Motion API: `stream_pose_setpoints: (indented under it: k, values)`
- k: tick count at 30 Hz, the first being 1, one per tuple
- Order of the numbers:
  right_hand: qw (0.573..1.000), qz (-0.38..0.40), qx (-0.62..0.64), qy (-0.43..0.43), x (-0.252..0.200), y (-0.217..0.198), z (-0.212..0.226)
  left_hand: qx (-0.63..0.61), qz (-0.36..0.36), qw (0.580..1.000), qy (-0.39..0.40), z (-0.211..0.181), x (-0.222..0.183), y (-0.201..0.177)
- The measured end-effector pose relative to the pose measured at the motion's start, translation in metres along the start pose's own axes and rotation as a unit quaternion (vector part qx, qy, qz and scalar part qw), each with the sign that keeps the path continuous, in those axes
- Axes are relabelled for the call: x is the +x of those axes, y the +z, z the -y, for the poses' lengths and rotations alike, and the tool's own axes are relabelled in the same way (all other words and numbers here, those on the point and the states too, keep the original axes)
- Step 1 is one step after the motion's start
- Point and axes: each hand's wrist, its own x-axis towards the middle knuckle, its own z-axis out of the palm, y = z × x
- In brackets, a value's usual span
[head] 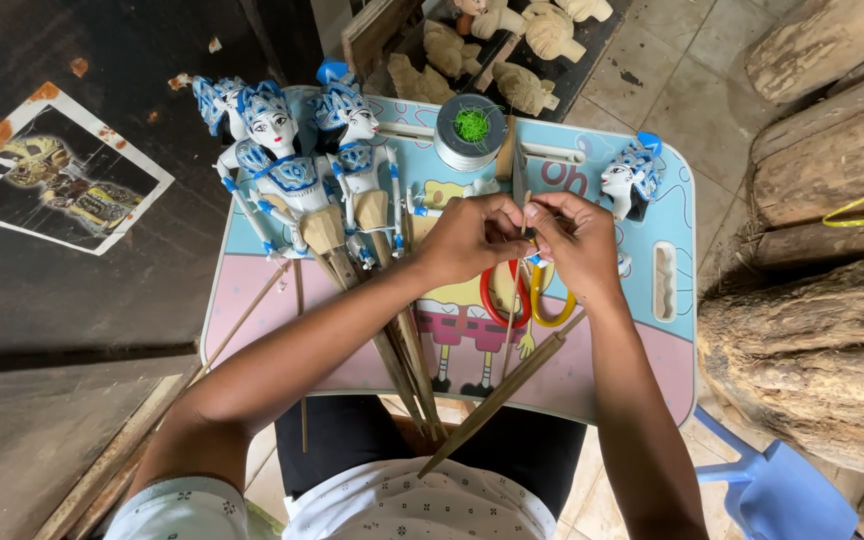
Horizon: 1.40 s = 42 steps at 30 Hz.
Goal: Assembling traditional puppets by tying strings and trimming materials with scissors
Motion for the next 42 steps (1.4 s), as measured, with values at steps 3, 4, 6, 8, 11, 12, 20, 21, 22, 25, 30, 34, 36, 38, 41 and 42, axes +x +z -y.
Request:
stream_pose_setpoints:
  k: [3, 4, 6, 8, 11, 12, 20, 21, 22, 25, 30, 34, 36, 38, 41, 42]
  values:
    - [1.0, -0.001, -0.016, 0.008, 0.001, 0.0, 0.004, 0.012, -0.05, 0.999, 0.018, -0.006, 0.0, -0.004]
    - [1.0, 0.0, -0.016, 0.008, 0.0, 0.002, 0.004, 0.012, -0.052, 0.998, 0.018, -0.002, 0.002, -0.002]
    - [0.998, -0.002, -0.059, 0.005, -0.001, 0.005, 0.006, -0.034, -0.185, 0.982, 0.037, 0.006, 0.007, 0.002]
    - [0.996, -0.007, -0.089, 0.002, -0.002, 0.008, 0.005, -0.057, -0.234, 0.969, 0.056, 0.004, 0.01, -0.006]
    - [0.99, -0.01, -0.139, -0.009, -0.008, 0.013, 0.017, -0.117, -0.31, 0.941, 0.068, 0.002, 0.014, -0.013]
    - [0.987, -0.009, -0.157, -0.019, -0.009, 0.014, 0.024, -0.153, -0.336, 0.927, 0.063, 0.001, 0.017, -0.016]
    - [0.937, 0.008, -0.308, -0.165, -0.008, 0.015, 0.017, -0.008, -0.259, 0.965, 0.028, 0.012, 0.019, -0.021]
    - [0.923, 0.028, -0.338, -0.179, -0.008, 0.013, 0.011, 0.074, -0.197, 0.977, 0.01, 0.012, 0.018, -0.02]
    - [0.922, 0.026, -0.338, -0.184, -0.007, 0.013, 0.015, 0.076, -0.199, 0.977, 0.015, 0.008, 0.016, -0.022]
    - [0.922, 0.055, -0.351, -0.152, -0.011, 0.01, 0.019, 0.264, -0.092, 0.96, -0.016, -0.004, 0.006, -0.022]
    - [0.911, 0.032, -0.369, -0.181, -0.007, 0.008, 0.006, 0.476, 0.021, 0.879, -0.037, -0.008, 0.005, -0.024]
    - [0.915, 0.017, -0.361, -0.177, -0.006, 0.006, 0.004, 0.509, 0.017, 0.86, -0.024, 0.008, 0.01, -0.02]
    - [0.92, -0.01, -0.36, -0.153, -0.009, 0.009, 0.006, 0.505, 0.032, 0.862, -0.018, 0.013, 0.008, -0.016]
    - [0.92, -0.008, -0.362, -0.152, -0.01, 0.006, 0.001, 0.486, 0.024, 0.874, -0.012, -0.005, 0.002, -0.018]
    - [0.917, -0.008, -0.363, -0.168, -0.008, 0.008, 0.003, 0.431, -0.022, 0.902, 0.023, -0.023, -0.002, -0.021]
    - [0.914, -0.002, -0.365, -0.178, -0.008, 0.008, 0.005, 0.386, -0.056, 0.92, 0.045, -0.027, -0.003, -0.021]
